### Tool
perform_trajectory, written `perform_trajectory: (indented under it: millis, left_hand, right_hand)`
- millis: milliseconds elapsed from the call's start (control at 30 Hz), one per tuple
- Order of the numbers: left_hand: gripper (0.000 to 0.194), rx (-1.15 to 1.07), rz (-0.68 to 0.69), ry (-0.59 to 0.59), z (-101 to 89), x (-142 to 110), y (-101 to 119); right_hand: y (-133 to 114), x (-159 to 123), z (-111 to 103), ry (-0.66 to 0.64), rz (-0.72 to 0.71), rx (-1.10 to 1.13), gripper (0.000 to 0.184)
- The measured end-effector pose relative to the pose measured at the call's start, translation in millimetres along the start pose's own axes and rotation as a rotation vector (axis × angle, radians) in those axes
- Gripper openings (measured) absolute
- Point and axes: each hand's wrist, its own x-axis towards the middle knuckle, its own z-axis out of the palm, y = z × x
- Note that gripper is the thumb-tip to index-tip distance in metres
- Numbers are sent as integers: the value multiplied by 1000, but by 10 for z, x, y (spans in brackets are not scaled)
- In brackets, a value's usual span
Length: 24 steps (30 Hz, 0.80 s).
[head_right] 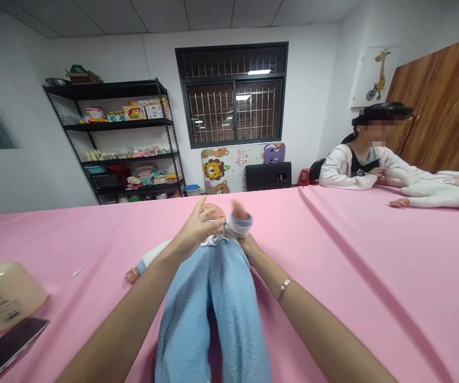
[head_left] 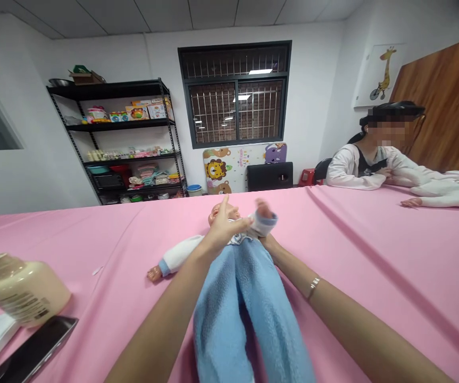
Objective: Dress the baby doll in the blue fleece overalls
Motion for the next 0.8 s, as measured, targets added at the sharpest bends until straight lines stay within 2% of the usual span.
perform_trajectory:
  millis: [67,100,167,233,267,300,333,400,433,533,600,700,800]
  left_hand:
    - [92,-83,45,-24,-101,37,18]
    - [88,-44,74,11,-152,43,-1]
    - [74,174,63,141,-258,28,-117]
    - [54,491,-61,227,-373,-31,-311]
    - [49,620,-135,188,-434,-76,-413]
    - [49,673,-179,89,-496,-128,-505]
    - [50,653,-181,-15,-558,-185,-580]
    - [52,449,-182,-157,-673,-298,-667]
    - [54,325,-196,-164,-722,-346,-683]
    - [59,104,-249,-33,-820,-440,-701]
    - [56,115,-232,-4,-842,-462,-732]
    - [48,204,-234,-71,-838,-468,-818]
    - [42,240,-218,-61,-820,-468,-900]
  right_hand:
    - [-57,-216,-76,-41,87,106,26]
    - [-95,-307,-113,-65,134,176,26]
    - [-162,-433,-171,-87,211,309,20]
    - [-188,-472,-200,-62,254,389,19]
    - [-179,-459,-204,-33,264,419,22]
    - [-156,-430,-203,-1,270,440,25]
    - [-125,-390,-201,35,271,452,26]
    - [-48,-301,-197,114,281,426,21]
    - [-12,-262,-198,148,298,396,18]
    - [67,-206,-214,150,345,316,19]
    - [84,-224,-228,125,347,283,20]
    - [46,-316,-246,103,290,89,32]
    - [-78,-435,-255,-89,230,-117,46]
